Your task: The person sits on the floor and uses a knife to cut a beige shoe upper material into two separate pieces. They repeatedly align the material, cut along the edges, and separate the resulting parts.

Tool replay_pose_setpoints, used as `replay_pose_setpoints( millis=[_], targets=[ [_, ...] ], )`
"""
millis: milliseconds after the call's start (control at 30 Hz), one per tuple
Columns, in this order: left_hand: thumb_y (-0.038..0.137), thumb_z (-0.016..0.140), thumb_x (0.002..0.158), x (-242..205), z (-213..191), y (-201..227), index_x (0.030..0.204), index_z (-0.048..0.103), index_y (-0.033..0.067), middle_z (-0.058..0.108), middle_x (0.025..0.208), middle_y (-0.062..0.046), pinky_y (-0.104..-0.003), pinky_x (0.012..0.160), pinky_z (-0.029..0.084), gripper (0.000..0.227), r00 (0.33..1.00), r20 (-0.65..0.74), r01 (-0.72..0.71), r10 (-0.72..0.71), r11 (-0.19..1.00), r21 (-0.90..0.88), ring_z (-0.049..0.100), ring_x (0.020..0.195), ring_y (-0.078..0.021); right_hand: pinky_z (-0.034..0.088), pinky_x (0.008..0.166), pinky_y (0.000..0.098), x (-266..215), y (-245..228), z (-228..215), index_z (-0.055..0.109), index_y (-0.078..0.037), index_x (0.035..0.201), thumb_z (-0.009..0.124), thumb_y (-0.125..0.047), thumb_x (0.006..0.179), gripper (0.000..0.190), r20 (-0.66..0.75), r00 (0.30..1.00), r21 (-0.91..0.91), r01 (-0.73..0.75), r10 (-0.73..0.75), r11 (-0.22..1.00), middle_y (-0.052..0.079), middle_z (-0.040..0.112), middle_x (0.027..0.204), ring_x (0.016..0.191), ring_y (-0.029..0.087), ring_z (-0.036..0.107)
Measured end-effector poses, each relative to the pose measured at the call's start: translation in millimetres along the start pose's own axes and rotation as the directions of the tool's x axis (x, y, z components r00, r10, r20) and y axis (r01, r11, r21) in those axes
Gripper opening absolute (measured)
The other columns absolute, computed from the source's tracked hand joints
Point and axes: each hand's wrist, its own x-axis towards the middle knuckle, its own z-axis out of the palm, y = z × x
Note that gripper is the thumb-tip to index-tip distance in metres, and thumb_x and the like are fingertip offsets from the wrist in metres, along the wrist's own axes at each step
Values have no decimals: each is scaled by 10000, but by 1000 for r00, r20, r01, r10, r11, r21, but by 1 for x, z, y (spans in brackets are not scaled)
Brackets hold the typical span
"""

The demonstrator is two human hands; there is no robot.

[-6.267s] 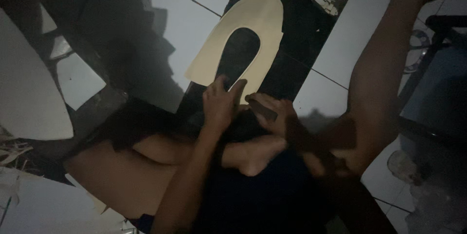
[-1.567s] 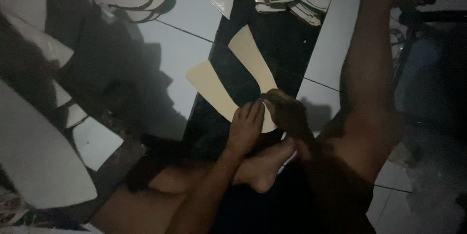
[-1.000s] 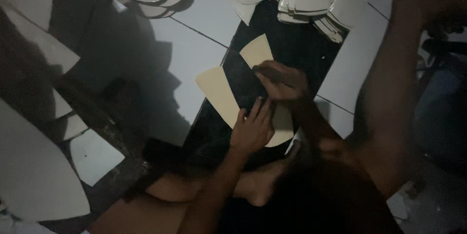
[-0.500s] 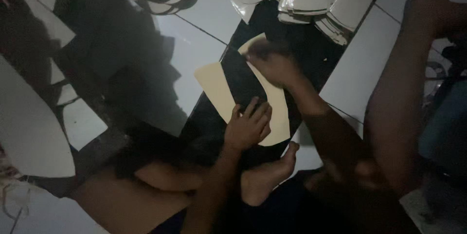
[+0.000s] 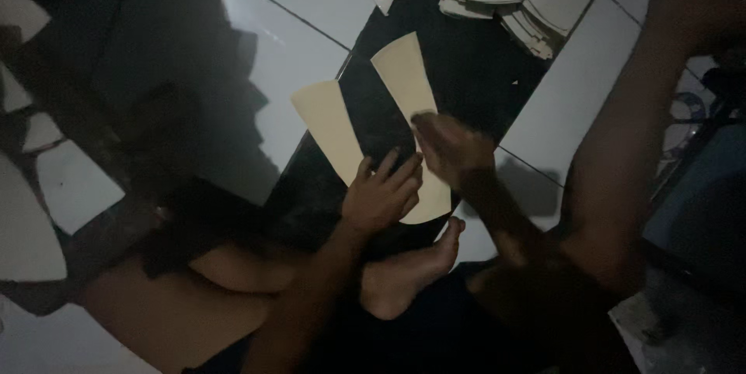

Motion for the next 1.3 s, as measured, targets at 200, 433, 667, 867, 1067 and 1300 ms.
replay_pose_setpoints(
  millis=[200,433,667,867,1067,1300],
  targets=[
    [373,668,909,2,-7,-4,1360,589,178,467,1582,-12,-568,1006,454,498,995,72,73,-68,996,-59,464,1389,-262,649,862,327,17,-3,-6,664,-4,1258,687,-111,1036,248,36,986,390,-164,163,906,145,744,1194,1057,229,777],
    [375,611,956,2,3,-15,1520,496,157,430,1624,-16,-560,1058,443,616,993,83,92,-87,994,-61,425,1462,-239,628,768,335,-13,-13,2,677,-11,1278,690,-92,944,344,135,991,-130,1,17,992,141,754,1175,1000,268,779],
    [386,626,941,3,1,-21,1490,539,151,434,1603,-23,-575,1029,436,603,994,95,66,-60,995,-70,417,1435,-252,633,722,307,62,12,26,644,-57,1283,785,-56,977,337,17,995,23,98,-99,995,135,759,1178,972,235,782],
    [347,603,961,4,-5,-21,1473,572,155,457,1613,-15,-565,1038,433,548,992,95,88,-78,989,-115,406,1454,-238,648,799,317,72,15,24,630,-88,1336,780,-78,935,428,43,997,36,55,-57,998,142,733,1214,1043,241,763],
    [430,566,968,4,7,-28,1367,633,132,495,1547,-61,-618,1042,407,502,973,218,97,-70,988,-116,363,1469,-263,608,651,340,-6,8,20,623,-85,1374,717,-108,986,400,439,883,-255,-51,163,965,113,715,1263,997,219,748],
    [481,520,1037,9,6,-26,1309,674,151,507,1549,-40,-580,1099,357,454,974,218,88,-69,993,-77,322,1531,-261,641,887,342,62,23,27,614,-62,1346,638,-137,1036,320,104,991,38,75,-78,996,130,709,1303,1146,257,741]
  ],
)
